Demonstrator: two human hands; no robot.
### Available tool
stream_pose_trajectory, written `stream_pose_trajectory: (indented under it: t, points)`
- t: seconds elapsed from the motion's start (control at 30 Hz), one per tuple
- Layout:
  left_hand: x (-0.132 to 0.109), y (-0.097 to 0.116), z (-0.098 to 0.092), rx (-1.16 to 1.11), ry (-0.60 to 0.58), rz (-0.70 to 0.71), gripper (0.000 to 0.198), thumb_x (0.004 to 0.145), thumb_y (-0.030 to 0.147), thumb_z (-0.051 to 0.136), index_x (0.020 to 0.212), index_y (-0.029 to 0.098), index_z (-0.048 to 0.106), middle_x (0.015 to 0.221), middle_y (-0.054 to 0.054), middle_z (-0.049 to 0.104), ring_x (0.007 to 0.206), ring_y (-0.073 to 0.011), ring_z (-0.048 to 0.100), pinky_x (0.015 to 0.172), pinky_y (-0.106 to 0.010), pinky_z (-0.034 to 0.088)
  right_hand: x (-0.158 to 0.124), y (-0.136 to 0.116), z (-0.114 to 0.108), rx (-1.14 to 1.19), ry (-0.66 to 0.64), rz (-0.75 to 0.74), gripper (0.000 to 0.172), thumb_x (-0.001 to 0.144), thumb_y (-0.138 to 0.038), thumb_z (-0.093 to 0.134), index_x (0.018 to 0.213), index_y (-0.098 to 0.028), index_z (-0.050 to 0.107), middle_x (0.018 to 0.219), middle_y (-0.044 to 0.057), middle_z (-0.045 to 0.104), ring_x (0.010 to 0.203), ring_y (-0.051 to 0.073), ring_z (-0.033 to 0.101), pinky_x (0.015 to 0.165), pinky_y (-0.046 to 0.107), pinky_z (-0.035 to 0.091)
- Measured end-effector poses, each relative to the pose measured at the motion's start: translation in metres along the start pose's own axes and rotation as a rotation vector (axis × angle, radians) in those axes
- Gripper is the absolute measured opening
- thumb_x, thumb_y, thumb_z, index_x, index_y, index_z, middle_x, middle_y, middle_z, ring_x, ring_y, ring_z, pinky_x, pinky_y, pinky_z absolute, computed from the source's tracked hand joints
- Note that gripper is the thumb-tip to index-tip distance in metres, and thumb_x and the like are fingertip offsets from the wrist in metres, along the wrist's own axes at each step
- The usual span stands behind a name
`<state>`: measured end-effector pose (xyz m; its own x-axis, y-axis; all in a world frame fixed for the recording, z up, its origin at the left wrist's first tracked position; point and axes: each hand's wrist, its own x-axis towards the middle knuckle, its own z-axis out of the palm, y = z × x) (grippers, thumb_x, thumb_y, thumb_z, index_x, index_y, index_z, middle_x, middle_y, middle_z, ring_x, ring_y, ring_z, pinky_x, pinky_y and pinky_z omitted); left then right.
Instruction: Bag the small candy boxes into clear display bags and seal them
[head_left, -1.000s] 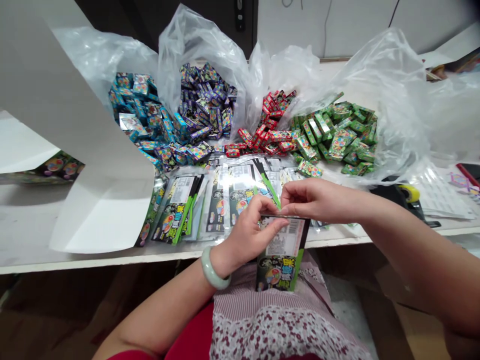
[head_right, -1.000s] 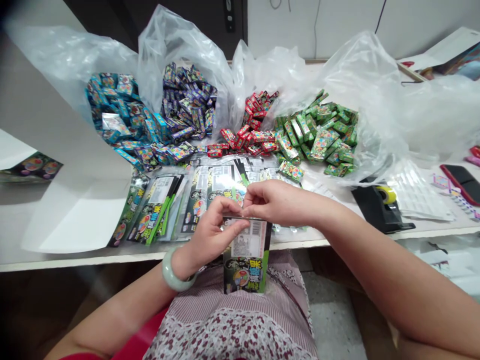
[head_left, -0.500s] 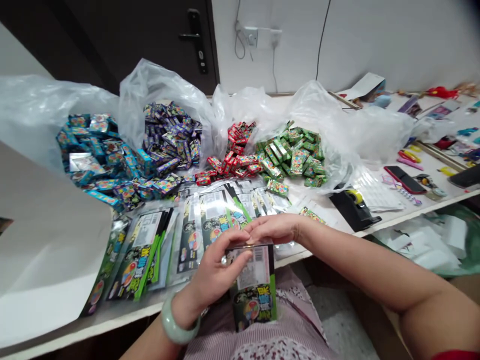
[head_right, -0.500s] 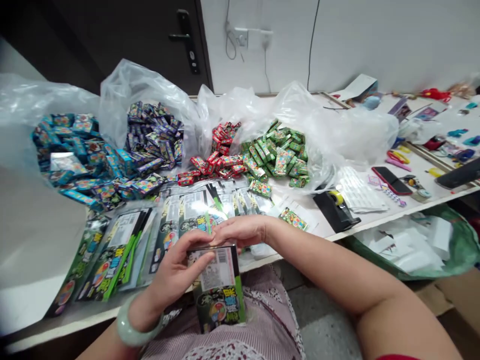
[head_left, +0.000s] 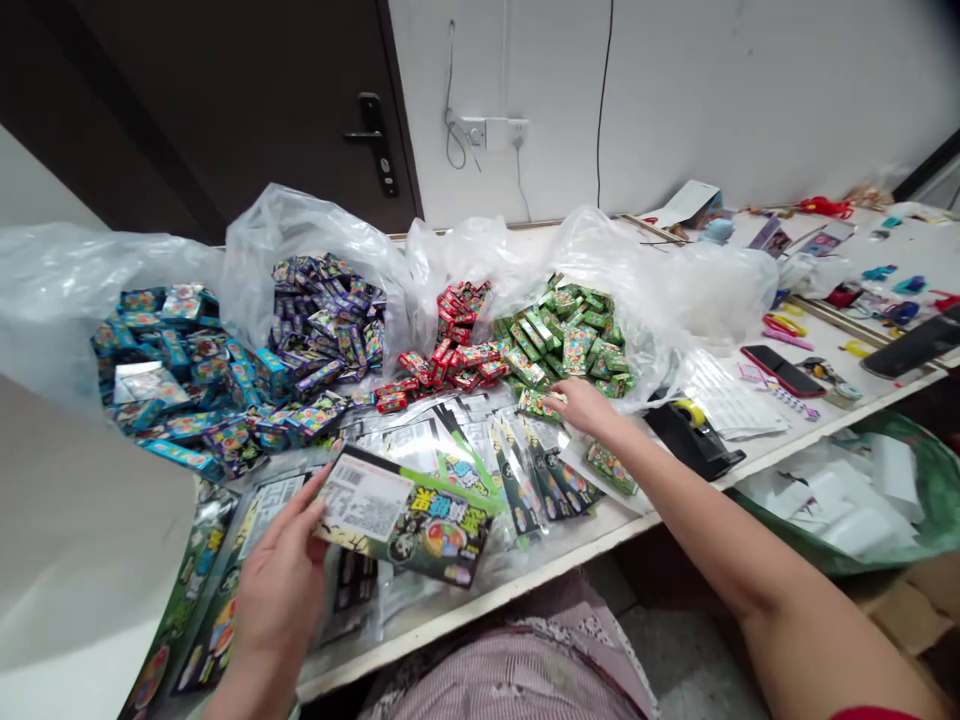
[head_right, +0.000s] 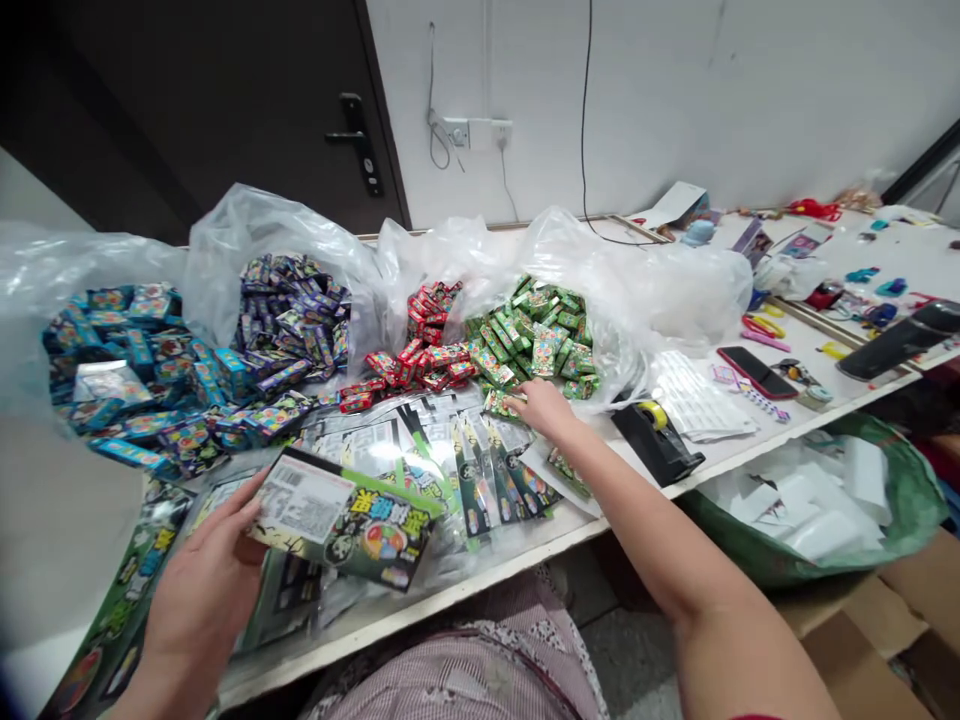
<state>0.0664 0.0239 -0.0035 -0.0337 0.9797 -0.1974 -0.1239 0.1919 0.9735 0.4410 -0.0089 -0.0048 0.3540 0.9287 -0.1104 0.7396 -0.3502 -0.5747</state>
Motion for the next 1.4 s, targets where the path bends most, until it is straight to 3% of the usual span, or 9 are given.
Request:
stream_pose_trajectory:
  t: [0.13, 0.27, 0.47, 0.67, 0.77, 0.9, 1.0, 1.17, 1.4]
  points:
    - [0.01, -0.011, -0.014, -0.029, 0.064, -0.082, 0.044, 0.067, 0.031, 0.073, 0.11, 0.023, 0.064, 0.105, -0.001, 0.07, 0.089, -0.0192, 0.067, 0.066, -0.022, 0.056, 0.017, 0.022, 0.016, -0.03, 0.082, 0.017, 0.03, 0.073, -0.034, 0.076, 0.095, -0.016, 0.069, 0.107, 0.014, 0.064, 0.108, 0.03, 0.054, 0.092, 0.036, 0.039]
    - [0.008, -0.02, -0.037, 0.231, -0.034, -0.041, 0.066, 0.062, 0.048, 0.077, 0.119, 0.022, 0.057, 0.103, -0.005, 0.067, 0.095, -0.0251, 0.065, 0.07, -0.029, 0.057, 0.016, 0.028, 0.021, 0.043, 0.093, 0.004, 0.027, 0.079, -0.035, 0.066, 0.096, -0.015, 0.065, 0.091, 0.007, 0.066, 0.087, 0.023, 0.058, 0.08, 0.033, 0.044]
    - [0.009, -0.013, -0.056, 0.855, -0.081, 0.424, 0.072, 0.073, 0.065, 0.062, 0.13, 0.022, 0.052, 0.108, -0.009, 0.059, 0.085, -0.0262, 0.061, 0.079, -0.041, 0.053, 0.0, 0.019, 0.01, 0.184, -0.1, -0.13, 0.028, 0.089, -0.032, 0.049, 0.097, -0.014, 0.068, 0.088, 0.005, 0.071, 0.081, 0.018, 0.063, 0.076, 0.03, 0.049]
    - [0.021, -0.009, -0.021, 1.168, -0.651, 0.73, 0.077, 0.079, 0.055, 0.064, 0.144, 0.024, 0.036, 0.149, -0.013, 0.039, 0.139, -0.0368, 0.032, 0.114, -0.055, 0.027, 0.003, 0.004, 0.016, 0.146, -0.102, -0.208, 0.04, 0.083, -0.026, 0.062, 0.121, -0.014, 0.062, 0.123, 0.013, 0.063, 0.11, 0.024, 0.059, 0.096, 0.035, 0.044]
    - [0.028, -0.013, -0.007, 1.338, -0.746, 0.722, 0.086, 0.078, 0.05, 0.068, 0.149, 0.024, 0.027, 0.155, -0.015, 0.029, 0.143, -0.0405, 0.022, 0.114, -0.061, 0.021, -0.007, 0.007, 0.025, 0.077, 0.002, -0.158, 0.048, 0.088, -0.035, 0.057, 0.13, -0.011, 0.053, 0.132, 0.02, 0.055, 0.122, 0.029, 0.051, 0.104, 0.043, 0.037]
    - [0.031, -0.011, 0.001, 1.405, -0.792, 0.712, 0.079, 0.08, 0.042, 0.066, 0.148, 0.025, 0.028, 0.152, -0.015, 0.035, 0.142, -0.0393, 0.026, 0.114, -0.062, 0.02, -0.033, 0.012, 0.044, -0.039, 0.001, -0.141, 0.073, 0.072, -0.048, 0.074, 0.133, -0.016, 0.05, 0.136, 0.019, 0.052, 0.128, 0.036, 0.044, 0.108, 0.049, 0.032]
    - [0.026, -0.003, 0.003, 1.365, -0.758, 0.75, 0.086, 0.078, 0.04, 0.069, 0.149, 0.021, 0.023, 0.144, -0.018, 0.041, 0.137, -0.0367, 0.034, 0.115, -0.061, 0.018, -0.047, 0.007, 0.052, -0.135, 0.075, -0.151, 0.071, 0.073, -0.045, 0.073, 0.134, -0.015, 0.049, 0.13, 0.019, 0.055, 0.124, 0.036, 0.047, 0.106, 0.05, 0.035]
    - [0.015, 0.013, -0.004, 1.257, -0.654, 0.832, 0.097, 0.071, 0.037, 0.076, 0.149, 0.016, 0.021, 0.14, -0.019, 0.039, 0.133, -0.0361, 0.038, 0.112, -0.052, 0.032, -0.068, -0.026, 0.03, 0.037, 0.341, -0.504, 0.066, 0.077, -0.033, 0.067, 0.137, -0.02, 0.044, 0.135, 0.015, 0.047, 0.128, 0.031, 0.043, 0.109, 0.049, 0.035]
    - [0.006, 0.017, -0.02, 1.207, -0.671, 0.924, 0.1, 0.075, 0.036, 0.075, 0.152, 0.021, 0.013, 0.141, -0.017, 0.037, 0.132, -0.0357, 0.038, 0.111, -0.051, 0.035, -0.094, -0.078, 0.007, -0.238, 0.095, -0.832, 0.068, 0.079, -0.025, 0.064, 0.142, -0.02, 0.038, 0.14, 0.016, 0.04, 0.13, 0.033, 0.04, 0.108, 0.051, 0.037]
